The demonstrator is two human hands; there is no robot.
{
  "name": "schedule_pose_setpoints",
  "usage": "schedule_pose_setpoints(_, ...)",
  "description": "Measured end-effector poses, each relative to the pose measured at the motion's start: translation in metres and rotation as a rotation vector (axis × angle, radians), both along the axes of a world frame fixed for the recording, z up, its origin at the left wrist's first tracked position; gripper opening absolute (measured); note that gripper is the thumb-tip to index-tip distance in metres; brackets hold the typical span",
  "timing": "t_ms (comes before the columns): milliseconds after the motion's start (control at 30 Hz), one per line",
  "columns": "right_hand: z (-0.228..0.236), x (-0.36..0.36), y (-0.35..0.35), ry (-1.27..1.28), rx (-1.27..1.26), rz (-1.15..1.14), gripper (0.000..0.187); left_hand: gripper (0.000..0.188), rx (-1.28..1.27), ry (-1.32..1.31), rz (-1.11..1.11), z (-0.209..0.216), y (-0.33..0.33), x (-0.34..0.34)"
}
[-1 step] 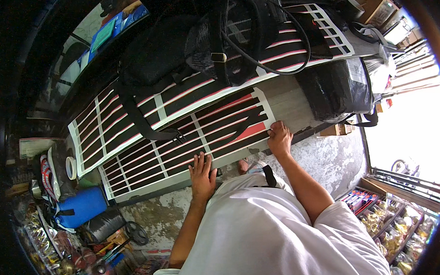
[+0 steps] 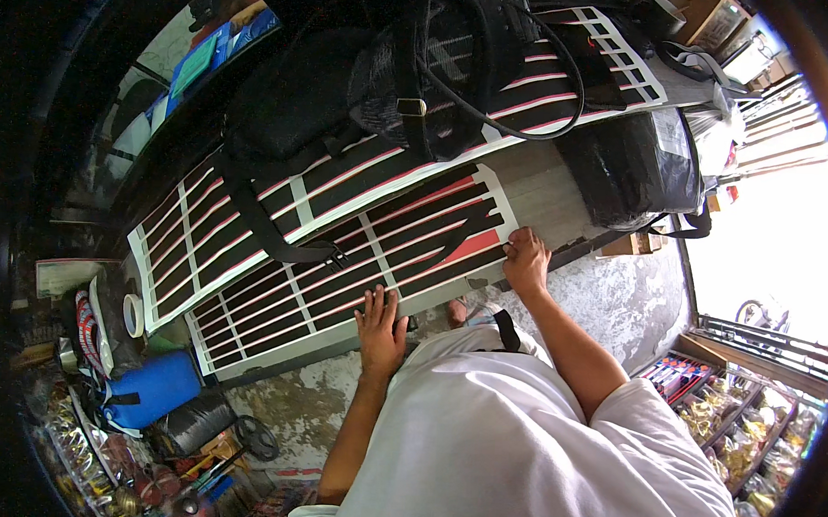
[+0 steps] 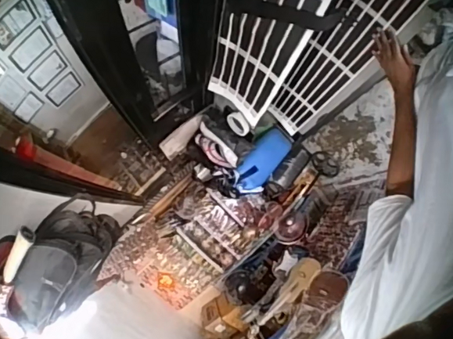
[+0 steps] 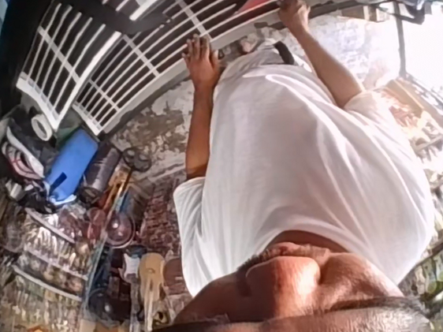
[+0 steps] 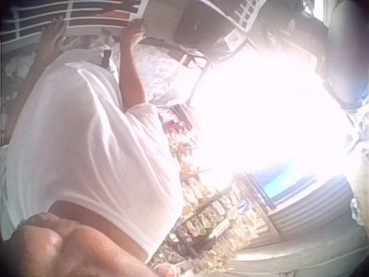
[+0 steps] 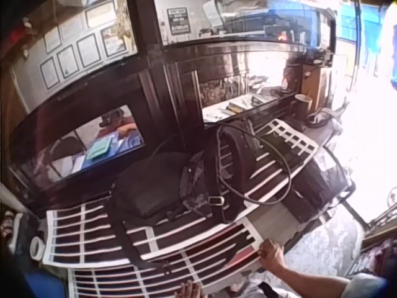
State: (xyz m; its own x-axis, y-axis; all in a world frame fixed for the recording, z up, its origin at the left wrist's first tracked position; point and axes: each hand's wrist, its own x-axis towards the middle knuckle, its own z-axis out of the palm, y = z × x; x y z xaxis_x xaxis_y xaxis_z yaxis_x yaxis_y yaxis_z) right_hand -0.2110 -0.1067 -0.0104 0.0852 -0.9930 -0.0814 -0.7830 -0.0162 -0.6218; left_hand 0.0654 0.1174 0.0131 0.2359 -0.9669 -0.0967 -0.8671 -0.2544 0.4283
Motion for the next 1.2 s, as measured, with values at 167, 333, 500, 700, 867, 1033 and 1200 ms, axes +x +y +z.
schedule_pose_setpoints(167,0.008,0.001,-0.001,0.03,-0.023,0.001,0.033,0.066,0.007,0.002,0.002,0.0,-0.002,-0.001)
schedule_pose_setpoints(333,0.041,0.021,-0.022,0.034,-0.262,0.265,0.045,0.065,0.057,-0.082,-0.031,0.004,-0.013,0.002)
schedule_pose_setpoints(500,0.06,0.067,-0.026,-0.016,-0.22,0.713,0.039,0.065,-0.024,-0.088,0.042,0.008,-0.027,0.01)
schedule_pose_setpoints(700,0.052,0.073,-0.034,0.216,-0.142,0.733,0.023,0.063,0.011,-0.028,0.053,0.007,-0.029,0.019)
schedule_pose_setpoints(867,0.05,0.037,-0.052,0.275,-0.082,0.562,0.021,0.061,0.033,0.01,0.084,0.006,-0.029,0.019)
schedule_pose_setpoints(1033,0.044,0.019,-0.063,0.37,-0.023,0.414,0.023,0.061,0.038,0.042,0.1,0.006,-0.03,0.018)
schedule_pose_setpoints(1200,0.033,0.013,-0.073,0.404,0.051,0.346,0.032,0.062,0.016,0.023,0.091,0.001,-0.028,0.019)
